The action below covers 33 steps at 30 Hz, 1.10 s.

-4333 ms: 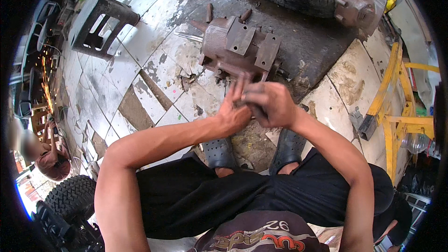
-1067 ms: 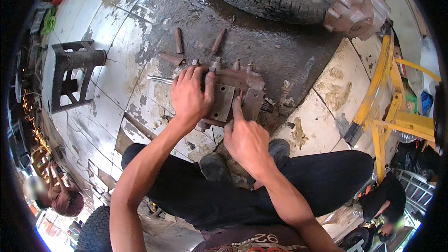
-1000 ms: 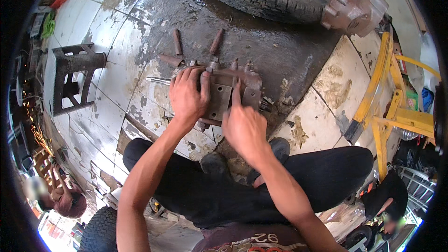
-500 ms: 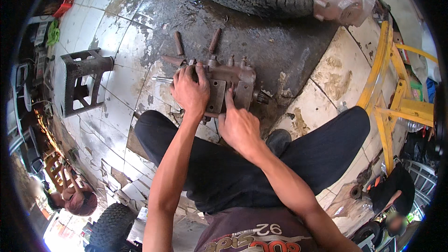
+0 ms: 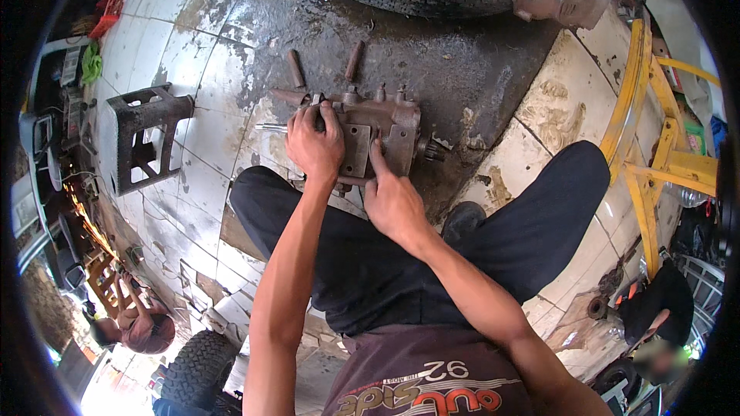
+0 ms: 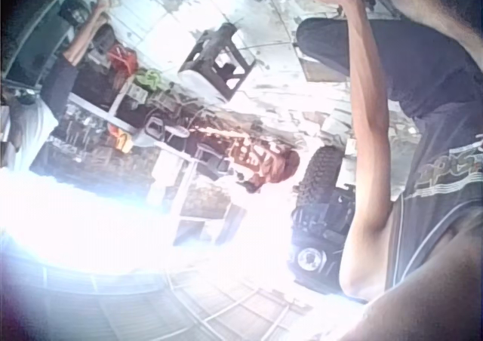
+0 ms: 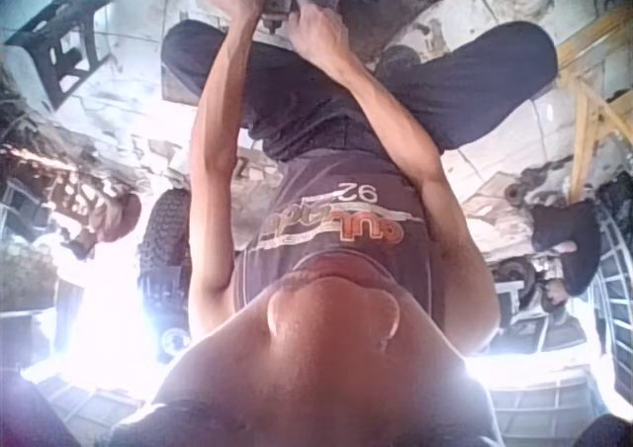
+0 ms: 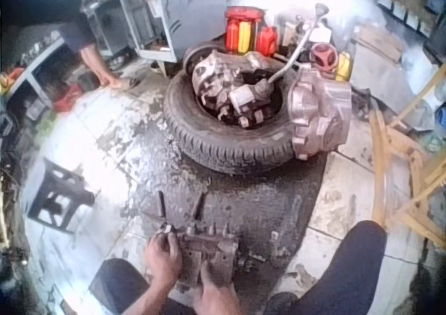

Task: The person sits on the floor and assembles a mechanical part, likely a brake caliper, by inserting and tightening bolts with their hands. They repeatedly adjust the position of the part and the bolts to ensure proper alignment and fit.

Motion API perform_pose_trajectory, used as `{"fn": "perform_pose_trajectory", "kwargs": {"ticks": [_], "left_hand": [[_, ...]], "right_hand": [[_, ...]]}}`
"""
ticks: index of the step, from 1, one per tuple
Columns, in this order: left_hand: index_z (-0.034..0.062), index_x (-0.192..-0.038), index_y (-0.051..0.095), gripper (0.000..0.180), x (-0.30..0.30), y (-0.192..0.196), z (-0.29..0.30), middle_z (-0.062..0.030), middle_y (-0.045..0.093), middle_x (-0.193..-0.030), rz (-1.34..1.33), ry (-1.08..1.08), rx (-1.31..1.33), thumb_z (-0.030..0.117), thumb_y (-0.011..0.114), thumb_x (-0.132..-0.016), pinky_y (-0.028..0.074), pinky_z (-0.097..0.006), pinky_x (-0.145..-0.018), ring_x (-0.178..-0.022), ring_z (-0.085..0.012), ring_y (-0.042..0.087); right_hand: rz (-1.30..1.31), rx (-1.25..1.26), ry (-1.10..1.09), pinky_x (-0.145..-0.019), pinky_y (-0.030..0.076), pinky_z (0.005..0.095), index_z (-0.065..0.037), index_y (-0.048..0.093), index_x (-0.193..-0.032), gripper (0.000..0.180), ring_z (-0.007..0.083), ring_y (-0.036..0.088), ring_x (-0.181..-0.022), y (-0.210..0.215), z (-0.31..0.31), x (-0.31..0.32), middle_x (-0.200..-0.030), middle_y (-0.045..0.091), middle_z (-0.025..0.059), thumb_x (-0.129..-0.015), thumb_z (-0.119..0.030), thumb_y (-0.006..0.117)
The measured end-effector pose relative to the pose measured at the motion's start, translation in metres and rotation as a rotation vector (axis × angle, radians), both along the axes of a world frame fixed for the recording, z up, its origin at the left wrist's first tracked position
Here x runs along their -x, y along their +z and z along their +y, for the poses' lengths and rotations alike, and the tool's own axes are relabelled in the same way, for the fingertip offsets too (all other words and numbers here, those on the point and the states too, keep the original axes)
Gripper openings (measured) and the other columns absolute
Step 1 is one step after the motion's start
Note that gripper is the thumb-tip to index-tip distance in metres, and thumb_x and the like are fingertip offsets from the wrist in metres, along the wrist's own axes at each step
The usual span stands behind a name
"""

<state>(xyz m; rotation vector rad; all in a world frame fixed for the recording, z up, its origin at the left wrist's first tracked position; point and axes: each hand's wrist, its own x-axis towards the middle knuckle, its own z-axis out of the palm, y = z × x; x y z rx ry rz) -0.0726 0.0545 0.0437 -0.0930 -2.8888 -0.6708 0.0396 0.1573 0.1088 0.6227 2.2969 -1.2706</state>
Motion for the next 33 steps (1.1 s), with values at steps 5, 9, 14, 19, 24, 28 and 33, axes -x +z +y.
{"fn": "perform_pose_trajectory", "kwargs": {"ticks": [5,9,14,19,24,28,33], "left_hand": [[0.0039,-0.094,0.074,0.034,0.0,0.001,0.001,-0.0131,0.071,-0.1,-0.017,0.004,0.013,0.034,0.059,-0.095,0.049,-0.047,-0.085,-0.099,-0.0358,0.063],[0.0037,-0.094,0.074,0.034,0.0,-0.001,-0.001,-0.0129,0.072,-0.101,-0.012,0.013,0.022,0.035,0.06,-0.094,0.049,-0.047,-0.085,-0.1,-0.0357,0.063],[0.0038,-0.094,0.074,0.034,-0.001,0.0,0.0,-0.0127,0.072,-0.102,-0.011,0.019,0.0,0.035,0.061,-0.093,0.049,-0.046,-0.087,-0.102,-0.0351,0.063],[0.0045,-0.095,0.075,0.034,-0.002,-0.005,-0.003,-0.0116,0.072,-0.104,-0.017,0.039,-0.014,0.036,0.063,-0.092,0.049,-0.046,-0.086,-0.103,-0.0343,0.064],[0.0056,-0.096,0.076,0.034,0.001,-0.003,-0.001,-0.0118,0.072,-0.106,-0.027,0.036,-0.008,0.037,0.062,-0.092,0.049,-0.046,-0.088,-0.105,-0.0341,0.063],[0.0059,-0.097,0.076,0.035,0.0,-0.004,-0.001,-0.0118,0.072,-0.108,-0.034,0.038,-0.013,0.038,0.062,-0.092,0.048,-0.046,-0.09,-0.108,-0.0333,0.063],[0.0049,-0.097,0.075,0.036,0.0,-0.007,-0.004,-0.0119,0.072,-0.108,-0.053,0.053,-0.008,0.038,0.062,-0.092,0.048,-0.047,-0.091,-0.108,-0.0335,0.063]], "right_hand": [[0.083,-0.179,0.088,-0.065,0.057,0.0505,0.017,0.026,-0.148,0.075,0.0425,0.07,-0.066,-0.004,0.008,0.016,-0.07,0.067,0.0286,-0.087,-0.014,0.057],[0.049,-0.253,0.198,-0.063,0.058,0.0494,0.02,0.031,-0.144,0.072,0.0391,0.072,-0.066,0.011,-0.006,0.0,-0.071,0.069,0.0276,-0.085,-0.013,0.058],[0.15,-0.323,0.16,-0.058,0.057,0.0495,0.023,0.033,-0.141,0.069,0.0403,0.07,-0.062,-0.009,0.0,0.012,-0.067,0.067,0.0266,-0.086,-0.012,0.055],[0.074,-0.345,0.299,-0.057,0.057,0.0475,0.025,0.036,-0.137,0.066,0.038,0.071,-0.061,0.009,-0.009,-0.001,-0.067,0.067,0.0268,-0.083,-0.009,0.055],[0.128,-0.466,0.288,-0.056,0.058,0.0447,0.025,0.04,-0.135,0.067,0.0363,0.071,-0.06,-0.012,-0.003,0.017,-0.067,0.068,0.0266,-0.079,-0.008,0.057],[0.12,-0.45,0.298,-0.057,0.057,0.046,0.023,0.043,-0.134,0.064,0.0378,0.071,-0.063,0.002,0.0,0.014,-0.068,0.068,0.0259,-0.08,-0.009,0.056],[0.097,-0.377,0.288,-0.063,0.058,0.0488,0.019,0.043,-0.138,0.064,0.0409,0.071,-0.067,0.0,0.001,0.013,-0.07,0.068,0.0276,-0.084,-0.012,0.056]]}}
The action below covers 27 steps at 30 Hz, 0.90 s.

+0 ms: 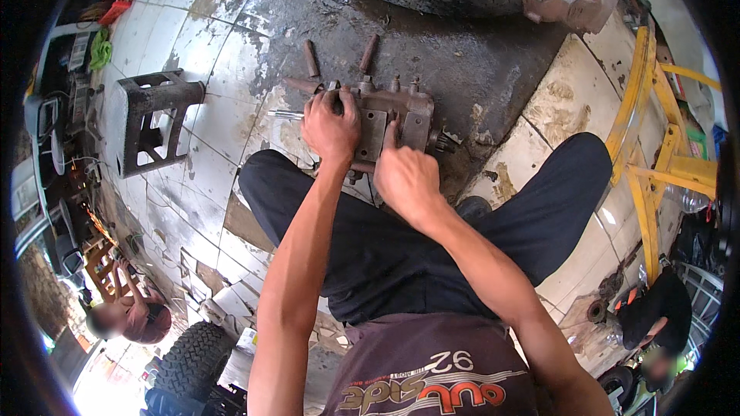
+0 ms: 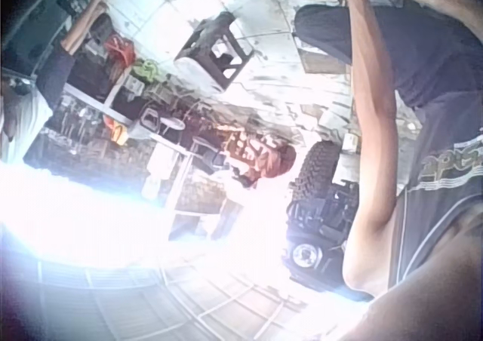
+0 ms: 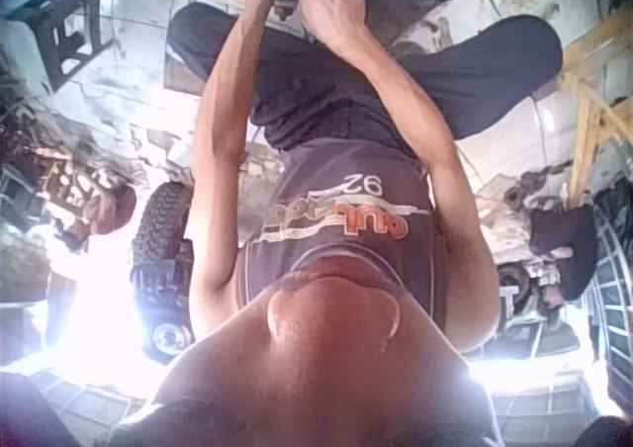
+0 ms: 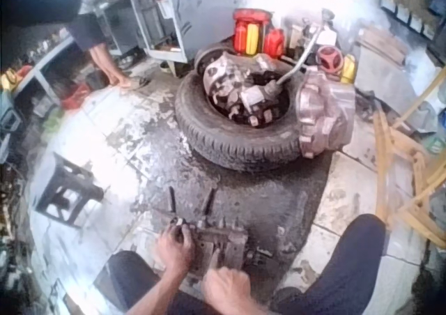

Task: The person sits on the floor and assembles a mechanical part, likely a brake caliper, by inserting and tightening bolts with their hands. They repeatedly adjust the position of the part and the bolts to ensure proper alignment and fit.

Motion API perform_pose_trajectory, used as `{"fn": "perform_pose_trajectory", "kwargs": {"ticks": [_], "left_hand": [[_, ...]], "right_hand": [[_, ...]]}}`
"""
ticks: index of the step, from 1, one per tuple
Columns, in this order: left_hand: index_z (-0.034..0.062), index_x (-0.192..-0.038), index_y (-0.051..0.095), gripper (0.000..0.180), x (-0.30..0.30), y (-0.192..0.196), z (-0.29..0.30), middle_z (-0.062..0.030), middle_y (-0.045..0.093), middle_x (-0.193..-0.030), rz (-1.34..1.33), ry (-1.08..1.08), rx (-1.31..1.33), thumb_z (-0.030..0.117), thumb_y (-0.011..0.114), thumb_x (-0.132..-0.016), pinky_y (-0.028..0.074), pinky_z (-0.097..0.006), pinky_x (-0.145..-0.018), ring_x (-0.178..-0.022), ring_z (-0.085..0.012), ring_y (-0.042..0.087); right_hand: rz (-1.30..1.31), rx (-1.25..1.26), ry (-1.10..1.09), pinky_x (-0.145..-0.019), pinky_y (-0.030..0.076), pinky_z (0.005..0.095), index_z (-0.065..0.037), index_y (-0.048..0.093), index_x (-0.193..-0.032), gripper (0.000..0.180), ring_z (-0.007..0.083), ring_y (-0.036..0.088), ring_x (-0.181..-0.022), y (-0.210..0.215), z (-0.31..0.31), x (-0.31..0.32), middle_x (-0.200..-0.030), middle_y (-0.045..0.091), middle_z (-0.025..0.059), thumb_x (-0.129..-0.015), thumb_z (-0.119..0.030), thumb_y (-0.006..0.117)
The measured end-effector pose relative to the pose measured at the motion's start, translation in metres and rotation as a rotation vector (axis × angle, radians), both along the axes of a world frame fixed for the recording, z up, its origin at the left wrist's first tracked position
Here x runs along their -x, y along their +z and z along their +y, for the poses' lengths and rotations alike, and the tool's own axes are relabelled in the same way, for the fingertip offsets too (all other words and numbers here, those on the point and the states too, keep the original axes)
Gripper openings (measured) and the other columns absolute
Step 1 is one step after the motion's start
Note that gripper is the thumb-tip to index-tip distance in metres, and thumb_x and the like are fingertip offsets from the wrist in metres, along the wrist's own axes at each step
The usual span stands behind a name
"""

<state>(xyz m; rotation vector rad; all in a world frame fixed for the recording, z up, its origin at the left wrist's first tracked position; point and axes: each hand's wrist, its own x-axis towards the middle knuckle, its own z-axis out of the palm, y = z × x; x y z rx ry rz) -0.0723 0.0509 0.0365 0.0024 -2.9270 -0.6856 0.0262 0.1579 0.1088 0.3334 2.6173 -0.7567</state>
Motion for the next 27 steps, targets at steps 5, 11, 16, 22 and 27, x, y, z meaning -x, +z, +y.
{"fn": "perform_pose_trajectory", "kwargs": {"ticks": [5,11,16,22,27], "left_hand": [[0.005,-0.096,0.075,0.035,0.001,0.006,0.003,-0.0121,0.072,-0.106,-0.016,-0.029,-0.009,0.037,0.061,-0.093,0.048,-0.047,-0.09,-0.107,-0.0337,0.063],[0.0046,-0.095,0.075,0.033,0.001,0.004,0.002,-0.0122,0.072,-0.103,0.042,-0.03,-0.006,0.035,0.062,-0.092,0.048,-0.046,-0.089,-0.105,-0.0338,0.063],[0.0045,-0.095,0.076,0.034,0.003,0.003,-0.001,-0.0116,0.072,-0.102,0.029,-0.022,0.001,0.035,0.062,-0.091,0.048,-0.045,-0.089,-0.105,-0.0328,0.063],[0.0055,-0.095,0.076,0.032,-0.004,0.007,0.002,-0.0108,0.073,-0.102,0.046,-0.02,-0.027,0.034,0.063,-0.091,0.048,-0.046,-0.09,-0.105,-0.0323,0.063],[0.0059,-0.095,0.077,0.032,-0.001,0.003,0.0,-0.0111,0.073,-0.103,0.079,-0.024,-0.028,0.034,0.063,-0.09,0.048,-0.046,-0.09,-0.105,-0.0321,0.064]], "right_hand": [[0.06,0.041,-0.046,-0.065,0.057,0.0492,0.017,0.042,-0.139,0.063,0.0419,0.071,-0.068,-0.01,0.014,0.014,-0.071,0.067,0.0287,-0.085,-0.013,0.055],[0.007,-0.024,-0.01,-0.062,0.057,0.0481,0.02,0.037,-0.141,0.068,0.0394,0.072,-0.067,-0.005,0.001,0.005,-0.073,0.068,0.028,-0.082,-0.009,0.055],[-0.016,-0.049,0.066,-0.063,0.059,0.0451,0.021,0.045,-0.132,0.061,0.0371,0.073,-0.069,0.01,-0.004,0.001,-0.075,0.07,0.027,-0.079,-0.007,0.058],[0.033,-0.036,0.062,-0.063,0.058,0.0492,0.022,0.039,-0.138,0.068,0.0401,0.072,-0.066,-0.014,0.003,0.007,-0.071,0.068,0.0293,-0.081,-0.011,0.057],[-0.016,-0.052,0.029,-0.065,0.057,0.0501,0.017,0.036,-0.143,0.067,0.0408,0.071,-0.068,0.001,-0.005,-0.005,-0.07,0.068,0.0281,-0.086,-0.013,0.054]]}}
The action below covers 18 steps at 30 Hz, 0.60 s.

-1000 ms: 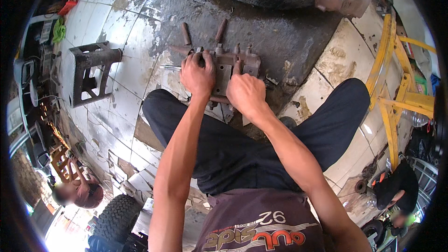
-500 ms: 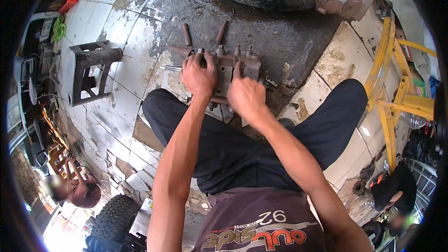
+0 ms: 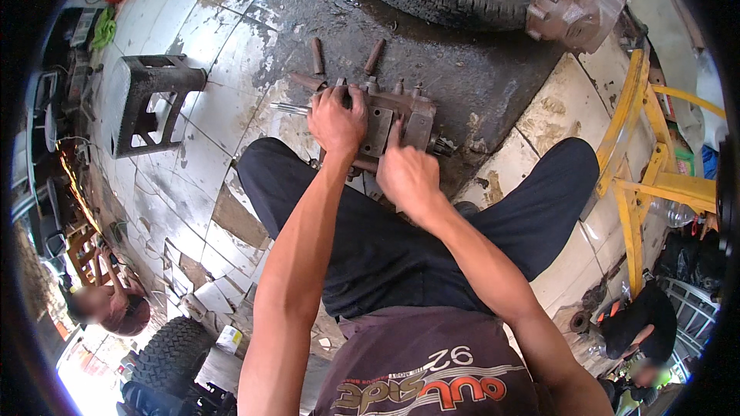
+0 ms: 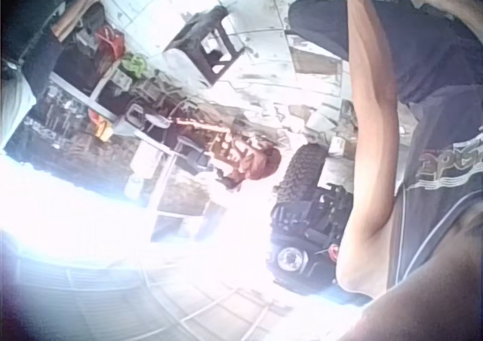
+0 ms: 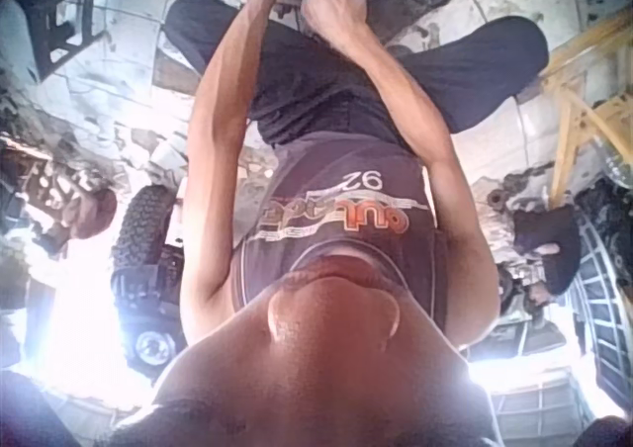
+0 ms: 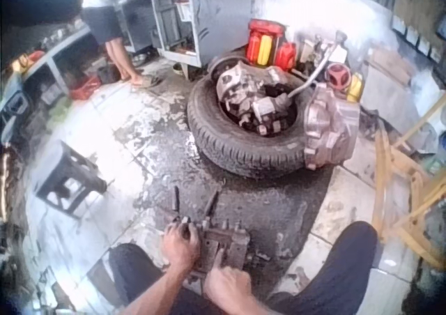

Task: The person sits on the floor and assembles a mechanical part, likely a brake caliper, by inserting and tightening bolts with their hands. They repeatedly adjust the position of the part and the bolts to ensure proper alignment and fit.

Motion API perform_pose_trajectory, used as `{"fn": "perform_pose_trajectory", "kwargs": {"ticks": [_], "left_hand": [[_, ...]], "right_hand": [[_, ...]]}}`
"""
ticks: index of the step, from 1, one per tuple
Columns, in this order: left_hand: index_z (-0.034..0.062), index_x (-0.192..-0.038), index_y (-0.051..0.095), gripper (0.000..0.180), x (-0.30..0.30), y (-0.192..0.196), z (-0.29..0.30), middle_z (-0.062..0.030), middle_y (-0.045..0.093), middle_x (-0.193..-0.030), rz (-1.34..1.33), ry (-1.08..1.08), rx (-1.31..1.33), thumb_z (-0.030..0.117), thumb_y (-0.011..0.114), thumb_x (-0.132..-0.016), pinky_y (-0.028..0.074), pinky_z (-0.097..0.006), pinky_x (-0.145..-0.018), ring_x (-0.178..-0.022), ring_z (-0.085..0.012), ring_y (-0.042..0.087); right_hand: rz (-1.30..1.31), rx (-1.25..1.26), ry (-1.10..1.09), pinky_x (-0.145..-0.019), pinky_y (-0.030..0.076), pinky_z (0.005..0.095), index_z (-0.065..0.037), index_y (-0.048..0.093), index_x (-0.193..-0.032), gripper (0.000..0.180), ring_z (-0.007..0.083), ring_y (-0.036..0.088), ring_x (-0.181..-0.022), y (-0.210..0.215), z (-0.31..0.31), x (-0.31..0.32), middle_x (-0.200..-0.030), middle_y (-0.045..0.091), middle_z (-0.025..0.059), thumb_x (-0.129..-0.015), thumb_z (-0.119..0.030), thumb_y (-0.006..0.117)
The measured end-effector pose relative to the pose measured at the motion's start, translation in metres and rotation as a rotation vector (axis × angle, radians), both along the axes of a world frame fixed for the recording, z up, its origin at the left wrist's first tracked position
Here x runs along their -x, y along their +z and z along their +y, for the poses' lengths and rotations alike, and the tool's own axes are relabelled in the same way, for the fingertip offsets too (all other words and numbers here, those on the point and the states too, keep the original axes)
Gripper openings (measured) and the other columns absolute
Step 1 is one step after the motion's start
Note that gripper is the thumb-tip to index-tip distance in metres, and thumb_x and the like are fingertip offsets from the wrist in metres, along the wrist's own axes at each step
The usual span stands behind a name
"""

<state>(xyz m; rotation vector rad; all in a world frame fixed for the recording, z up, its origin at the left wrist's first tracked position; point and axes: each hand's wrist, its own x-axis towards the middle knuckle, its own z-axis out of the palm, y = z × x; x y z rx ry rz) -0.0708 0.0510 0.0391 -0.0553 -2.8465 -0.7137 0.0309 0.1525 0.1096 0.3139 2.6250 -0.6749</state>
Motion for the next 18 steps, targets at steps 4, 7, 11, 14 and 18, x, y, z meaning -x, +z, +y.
{"fn": "perform_pose_trajectory", "kwargs": {"ticks": [4,7,11,14,18], "left_hand": [[0.006,-0.095,0.077,0.032,0.001,0.001,0.003,-0.0117,0.073,-0.104,-0.017,0.014,0.0,0.034,0.063,-0.09,0.048,-0.046,-0.091,-0.105,-0.0324,0.064],[0.006,-0.096,0.077,0.032,-0.001,0.001,-0.003,-0.0125,0.073,-0.104,-0.021,0.029,-0.022,0.034,0.063,-0.091,0.048,-0.046,-0.092,-0.106,-0.0324,0.064],[0.0058,-0.096,0.077,0.033,-0.004,-0.004,0.001,-0.0134,0.073,-0.106,-0.046,0.006,-0.017,0.035,0.062,-0.091,0.047,-0.046,-0.093,-0.108,-0.0319,0.064],[0.006,-0.096,0.077,0.032,-0.001,-0.001,-0.001,-0.0134,0.073,-0.108,-0.024,0.023,-0.028,0.034,0.062,-0.091,0.047,-0.047,-0.093,-0.109,-0.0319,0.064],[0.0063,-0.096,0.077,0.032,-0.001,0.004,0.0,-0.0128,0.072,-0.109,-0.07,-0.01,-0.019,0.034,0.062,-0.092,0.047,-0.047,-0.093,-0.11,-0.0322,0.063]], "right_hand": [[0.057,0.023,-0.052,-0.064,0.057,0.0498,0.019,0.034,-0.143,0.069,0.0408,0.071,-0.067,-0.013,0.009,0.009,-0.072,0.068,0.028,-0.086,-0.013,0.054],[-0.076,0.027,-0.019,-0.069,0.057,0.0504,0.016,0.034,-0.145,0.066,0.0419,0.071,-0.073,0.012,-0.006,-0.004,-0.075,0.069,0.0282,-0.089,-0.014,0.052],[0.101,0.106,-0.142,-0.067,0.056,0.0527,0.014,0.034,-0.146,0.066,0.0446,0.07,-0.068,-0.012,0.011,0.011,-0.07,0.067,0.0296,-0.09,-0.016,0.053],[-0.083,0.11,-0.099,-0.072,0.056,0.0536,0.011,0.035,-0.147,0.064,0.0441,0.07,-0.075,0.011,-0.01,-0.012,-0.077,0.068,0.0304,-0.092,-0.017,0.051],[0.022,0.201,-0.244,-0.076,0.056,0.0537,0.011,0.023,-0.152,0.073,0.0463,0.07,-0.078,-0.008,0.005,0.011,-0.08,0.068,0.032,-0.092,-0.02,0.051]]}}
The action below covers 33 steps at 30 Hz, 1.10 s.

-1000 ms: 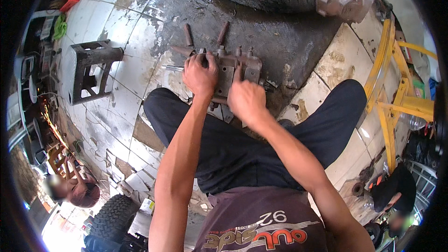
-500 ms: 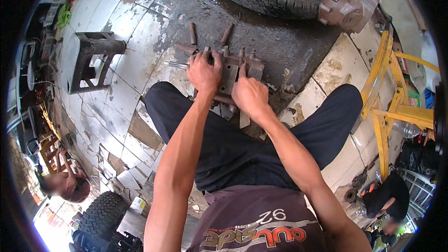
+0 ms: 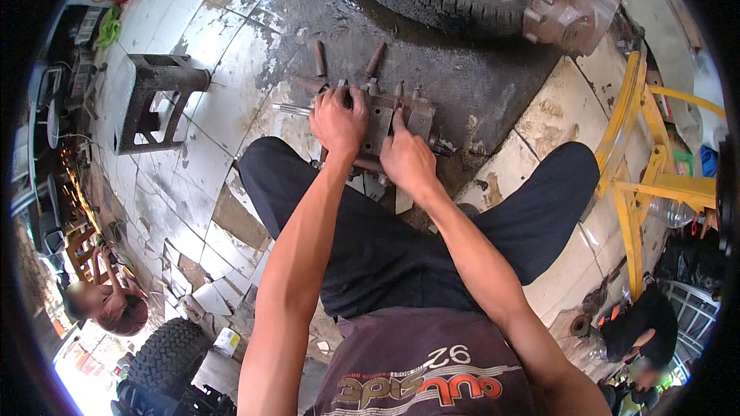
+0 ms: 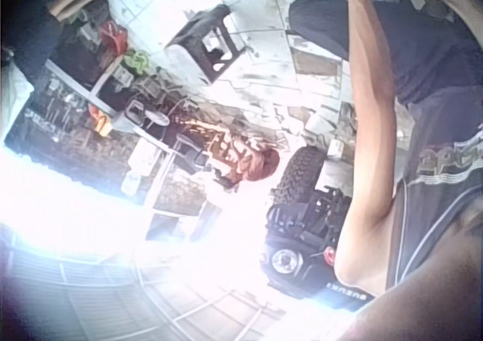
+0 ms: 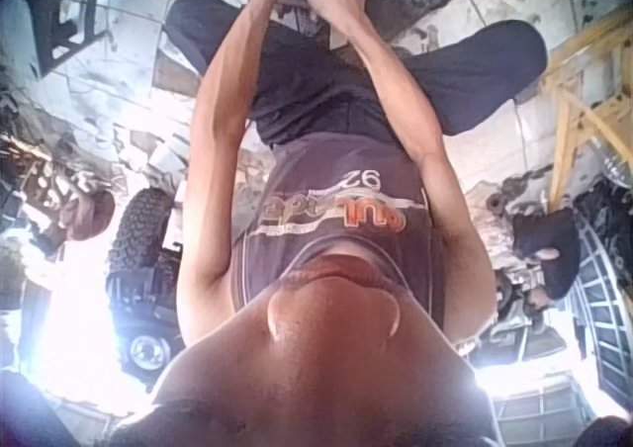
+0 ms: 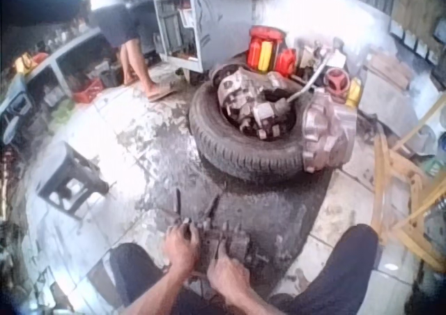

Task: The person sits on the floor and assembles a mechanical part, likely a brake caliper, by inserting and tightening bolts with their hands. They repeatedly adjust the position of the part and the bolts to ensure proper alignment and fit.

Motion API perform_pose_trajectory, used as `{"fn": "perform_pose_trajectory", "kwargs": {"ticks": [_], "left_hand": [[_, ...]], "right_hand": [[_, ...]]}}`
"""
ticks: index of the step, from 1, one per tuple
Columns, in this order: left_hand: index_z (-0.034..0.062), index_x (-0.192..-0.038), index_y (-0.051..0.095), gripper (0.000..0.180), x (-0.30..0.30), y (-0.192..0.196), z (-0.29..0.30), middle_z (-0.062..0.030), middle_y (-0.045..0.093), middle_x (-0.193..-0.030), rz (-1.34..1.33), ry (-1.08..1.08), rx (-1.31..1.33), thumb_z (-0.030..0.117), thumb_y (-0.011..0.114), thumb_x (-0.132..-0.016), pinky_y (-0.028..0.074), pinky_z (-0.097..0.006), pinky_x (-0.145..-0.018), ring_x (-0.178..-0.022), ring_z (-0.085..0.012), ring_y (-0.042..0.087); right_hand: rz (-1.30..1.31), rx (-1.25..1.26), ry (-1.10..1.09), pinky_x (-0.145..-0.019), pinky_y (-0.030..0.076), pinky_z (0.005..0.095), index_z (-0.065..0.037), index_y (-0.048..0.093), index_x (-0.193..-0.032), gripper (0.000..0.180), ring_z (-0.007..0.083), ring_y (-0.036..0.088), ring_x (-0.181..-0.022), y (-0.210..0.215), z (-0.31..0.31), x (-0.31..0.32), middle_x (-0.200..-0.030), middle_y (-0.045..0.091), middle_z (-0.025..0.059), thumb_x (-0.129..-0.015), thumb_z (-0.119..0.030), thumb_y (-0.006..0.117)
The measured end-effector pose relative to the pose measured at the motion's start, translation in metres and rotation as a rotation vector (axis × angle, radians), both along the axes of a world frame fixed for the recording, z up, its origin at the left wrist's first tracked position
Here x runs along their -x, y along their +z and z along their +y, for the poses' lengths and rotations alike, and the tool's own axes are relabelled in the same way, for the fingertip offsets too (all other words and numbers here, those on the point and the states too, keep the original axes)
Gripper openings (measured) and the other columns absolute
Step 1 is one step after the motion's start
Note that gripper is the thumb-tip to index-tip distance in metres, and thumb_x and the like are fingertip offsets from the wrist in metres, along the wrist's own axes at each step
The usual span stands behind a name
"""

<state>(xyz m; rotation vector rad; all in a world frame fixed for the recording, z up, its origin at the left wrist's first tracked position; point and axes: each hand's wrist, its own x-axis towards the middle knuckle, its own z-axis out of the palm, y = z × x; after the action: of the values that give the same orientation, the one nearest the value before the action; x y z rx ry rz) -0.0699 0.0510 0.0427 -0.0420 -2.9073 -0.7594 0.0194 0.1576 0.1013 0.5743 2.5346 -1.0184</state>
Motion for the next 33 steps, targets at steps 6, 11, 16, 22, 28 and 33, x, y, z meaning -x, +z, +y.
{"fn": "perform_pose_trajectory", "kwargs": {"ticks": [6,11,16,22,28,33], "left_hand": [[0.0062,-0.095,0.077,0.032,-0.003,-0.008,-0.002,-0.0122,0.072,-0.109,0.104,0.053,-0.006,0.034,0.063,-0.091,0.047,-0.046,-0.092,-0.11,-0.0319,0.063],[0.0061,-0.095,0.077,0.032,-0.006,-0.007,0.002,-0.0116,0.073,-0.109,0.066,0.035,-0.044,0.034,0.063,-0.091,0.048,-0.046,-0.092,-0.108,-0.0313,0.064],[0.0058,-0.096,0.077,0.032,-0.006,-0.008,-0.007,-0.0112,0.073,-0.108,0.08,0.046,0.006,0.034,0.062,-0.091,0.047,-0.045,-0.092,-0.108,-0.0316,0.064],[0.0058,-0.098,0.077,0.033,-0.003,-0.008,0.006,-0.0122,0.073,-0.109,0.043,0.031,-0.054,0.034,0.062,-0.091,0.046,-0.046,-0.094,-0.111,-0.0323,0.063],[0.0059,-0.101,0.077,0.033,-0.004,-0.007,0.002,-0.0127,0.073,-0.108,0.062,0.039,-0.026,0.034,0.062,-0.091,0.047,-0.045,-0.093,-0.111,-0.0321,0.063],[0.0063,-0.1,0.077,0.031,-0.003,-0.002,-0.001,-0.0128,0.073,-0.108,0.054,-0.001,-0.023,0.032,0.063,-0.091,0.047,-0.045,-0.093,-0.11,-0.0321,0.064]], "right_hand": [[0.04,0.345,-0.198,-0.076,0.052,0.0558,0.003,0.028,-0.154,0.065,0.0458,0.07,-0.081,0.001,-0.02,-0.031,-0.083,0.067,0.0338,-0.092,-0.011,0.043],[0.177,0.425,-0.291,-0.068,0.054,0.0471,-0.001,0.029,-0.155,0.063,0.0338,0.068,-0.067,-0.024,-0.022,-0.039,-0.078,0.069,0.0233,-0.094,-0.011,0.043],[-0.153,0.646,-0.359,-0.093,0.051,0.045,-0.008,0.027,-0.157,0.066,0.0415,0.066,-0.104,0.007,-0.008,-0.015,-0.116,0.063,0.0329,-0.093,-0.01,0.043],[0.308,0.24,-0.222,-0.08,0.053,0.0446,-0.007,0.031,-0.156,0.064,0.0362,0.068,-0.084,-0.055,-0.017,-0.05,-0.096,0.066,0.0289,-0.094,-0.012,0.044],[0.076,0.457,-0.256,-0.06,0.046,0.0365,-0.01,0.028,-0.158,0.062,0.0217,0.054,-0.064,-0.037,-0.018,-0.049,-0.074,0.054,0.0134,-0.097,-0.01,0.04],[0.177,0.38,-0.243,-0.061,0.052,0.0401,-0.01,0.027,-0.158,0.062,0.0257,0.062,-0.058,-0.046,-0.016,-0.032,-0.069,0.064,0.0153,-0.097,-0.01,0.04]]}}
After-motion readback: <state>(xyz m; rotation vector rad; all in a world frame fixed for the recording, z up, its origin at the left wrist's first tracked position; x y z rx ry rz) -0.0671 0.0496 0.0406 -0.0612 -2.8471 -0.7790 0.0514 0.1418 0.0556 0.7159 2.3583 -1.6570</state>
